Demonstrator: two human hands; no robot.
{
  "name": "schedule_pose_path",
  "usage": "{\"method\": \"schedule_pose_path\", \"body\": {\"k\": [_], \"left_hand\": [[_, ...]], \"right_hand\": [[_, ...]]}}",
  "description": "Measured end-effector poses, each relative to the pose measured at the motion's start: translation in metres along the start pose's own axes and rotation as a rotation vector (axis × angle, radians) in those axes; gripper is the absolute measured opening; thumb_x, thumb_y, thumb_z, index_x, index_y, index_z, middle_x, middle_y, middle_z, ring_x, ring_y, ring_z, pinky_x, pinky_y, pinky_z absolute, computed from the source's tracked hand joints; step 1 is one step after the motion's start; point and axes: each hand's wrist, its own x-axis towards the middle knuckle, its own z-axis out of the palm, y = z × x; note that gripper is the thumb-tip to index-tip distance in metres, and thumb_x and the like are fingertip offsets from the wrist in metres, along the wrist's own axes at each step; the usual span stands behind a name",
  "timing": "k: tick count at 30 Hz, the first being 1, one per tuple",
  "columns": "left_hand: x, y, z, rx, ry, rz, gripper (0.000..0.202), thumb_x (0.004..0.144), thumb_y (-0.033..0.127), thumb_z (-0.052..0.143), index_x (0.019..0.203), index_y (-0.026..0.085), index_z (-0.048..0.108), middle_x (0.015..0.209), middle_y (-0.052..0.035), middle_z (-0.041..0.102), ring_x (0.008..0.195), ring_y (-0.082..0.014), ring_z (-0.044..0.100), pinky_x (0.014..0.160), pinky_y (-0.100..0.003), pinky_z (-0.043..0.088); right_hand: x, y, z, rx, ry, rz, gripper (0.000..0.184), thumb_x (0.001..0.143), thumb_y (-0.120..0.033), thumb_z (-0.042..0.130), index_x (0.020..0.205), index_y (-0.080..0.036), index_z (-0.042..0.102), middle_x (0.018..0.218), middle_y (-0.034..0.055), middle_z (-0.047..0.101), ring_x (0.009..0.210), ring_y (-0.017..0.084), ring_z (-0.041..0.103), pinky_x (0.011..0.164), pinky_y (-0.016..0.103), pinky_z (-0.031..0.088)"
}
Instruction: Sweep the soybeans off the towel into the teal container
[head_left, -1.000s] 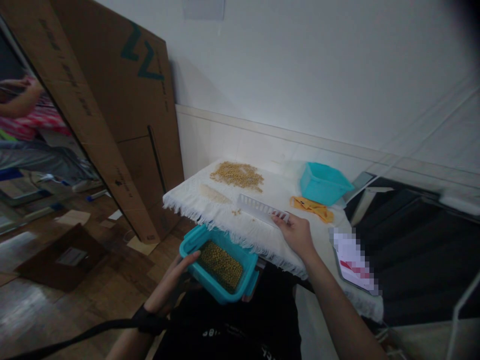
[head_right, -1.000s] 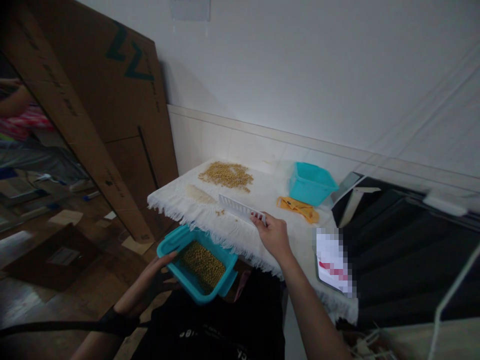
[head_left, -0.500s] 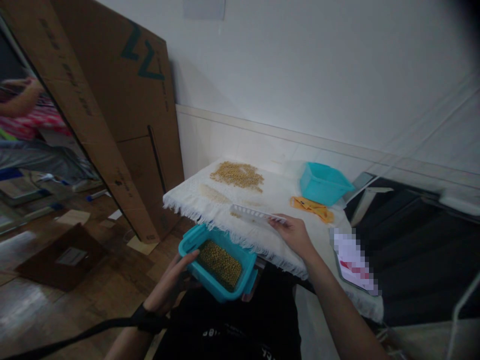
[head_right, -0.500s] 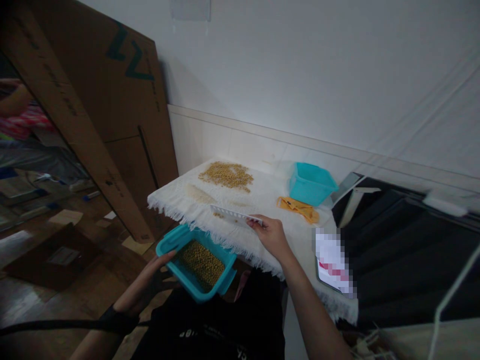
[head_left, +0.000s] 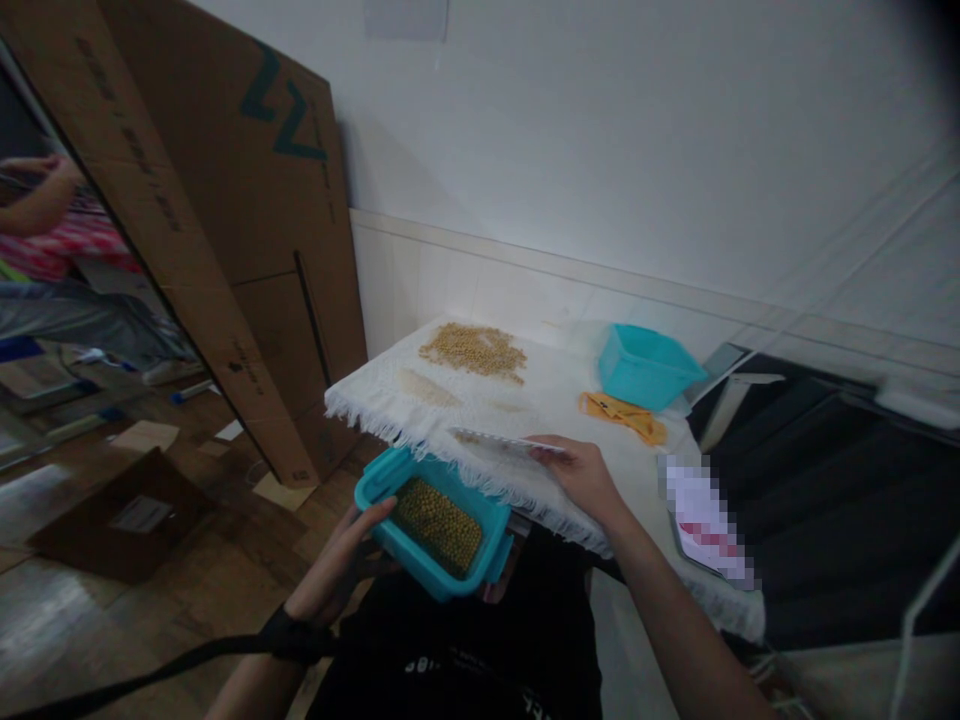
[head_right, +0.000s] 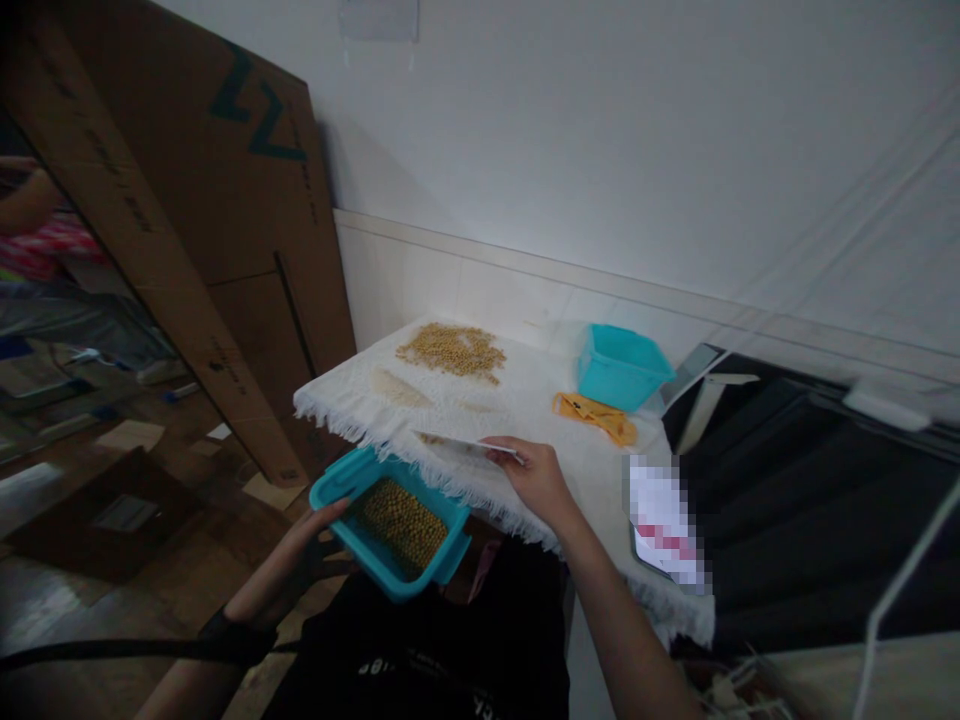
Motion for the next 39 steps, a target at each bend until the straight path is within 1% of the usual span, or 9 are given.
{"method": "schedule_pose_path", "body": {"k": [6,14,21,25,28,31,34,37,39], "left_hand": [[-0.003,-0.001,0.002,-0.015,-0.041,0.007,0.080,0.083,0.062,0.083,0.152,0.031,0.059,0.155,-0.0115,0.067,0.126,-0.0372,0.071,0.089,-0.046,0.064],[-0.001,0.000,0.007,-0.031,0.001,0.010,0.083,0.079,0.062,0.087,0.151,0.030,0.061,0.159,-0.0127,0.064,0.131,-0.0416,0.068,0.089,-0.051,0.065],[-0.003,0.003,0.009,-0.026,-0.014,0.007,0.079,0.083,0.062,0.084,0.149,0.027,0.059,0.158,-0.0135,0.064,0.128,-0.0396,0.069,0.086,-0.046,0.065],[0.000,-0.001,0.004,-0.018,-0.030,0.009,0.076,0.087,0.061,0.081,0.151,0.029,0.057,0.158,-0.0118,0.063,0.126,-0.0371,0.071,0.084,-0.043,0.065],[0.000,-0.002,0.003,-0.014,-0.024,0.006,0.072,0.089,0.059,0.080,0.150,0.028,0.057,0.156,-0.0128,0.065,0.122,-0.0363,0.073,0.084,-0.043,0.065],[-0.002,-0.002,0.003,-0.020,-0.031,0.002,0.074,0.088,0.061,0.079,0.150,0.028,0.057,0.158,-0.0127,0.064,0.124,-0.0367,0.073,0.087,-0.044,0.065],[-0.004,-0.001,0.004,-0.027,-0.036,0.007,0.077,0.086,0.062,0.081,0.152,0.029,0.056,0.161,-0.0124,0.062,0.130,-0.0379,0.070,0.090,-0.044,0.065],[-0.003,-0.002,0.002,-0.032,-0.010,-0.009,0.080,0.084,0.062,0.083,0.152,0.029,0.056,0.159,-0.0137,0.064,0.129,-0.0391,0.071,0.089,-0.045,0.065],[-0.001,-0.004,0.000,-0.029,0.033,-0.046,0.083,0.081,0.062,0.085,0.151,0.028,0.057,0.156,-0.0155,0.067,0.126,-0.0407,0.073,0.087,-0.046,0.066]], "right_hand": [[-0.016,-0.017,-0.002,0.011,-0.021,-0.007,0.029,0.092,-0.030,0.062,0.103,-0.028,0.088,0.105,0.0025,0.086,0.097,0.025,0.084,0.091,0.039,0.068],[-0.049,-0.028,0.000,-0.355,0.328,0.057,0.033,0.101,-0.044,0.061,0.104,-0.024,0.088,0.097,0.0074,0.087,0.085,0.028,0.084,0.081,0.036,0.068],[-0.070,-0.056,0.040,-0.575,0.283,-0.256,0.039,0.099,-0.013,0.049,0.114,-0.022,0.084,0.106,0.0081,0.086,0.090,0.022,0.085,0.086,0.030,0.068],[-0.076,-0.079,0.055,-0.615,0.235,-0.428,0.047,0.094,-0.004,0.047,0.121,-0.019,0.082,0.109,0.0100,0.086,0.093,0.023,0.085,0.084,0.031,0.070],[-0.081,-0.086,0.061,-0.579,0.211,-0.475,0.052,0.092,-0.001,0.046,0.126,-0.019,0.081,0.112,0.0105,0.085,0.096,0.023,0.085,0.085,0.033,0.070],[-0.078,-0.079,0.058,-0.493,0.241,-0.409,0.048,0.095,-0.006,0.048,0.124,-0.023,0.082,0.110,0.0081,0.086,0.095,0.023,0.085,0.088,0.034,0.070],[-0.062,-0.062,0.040,-0.458,0.382,-0.174,0.030,0.103,-0.027,0.057,0.114,-0.022,0.084,0.104,0.0113,0.086,0.088,0.026,0.084,0.083,0.033,0.067],[-0.032,-0.039,0.011,-0.457,0.558,0.142,0.043,0.103,-0.048,0.059,0.125,-0.017,0.080,0.099,0.0154,0.085,0.084,0.030,0.082,0.076,0.036,0.063],[-0.009,-0.023,-0.008,-0.433,0.555,0.197,0.050,0.100,-0.053,0.059,0.124,-0.015,0.080,0.101,0.0174,0.085,0.087,0.033,0.080,0.078,0.039,0.061]]}}
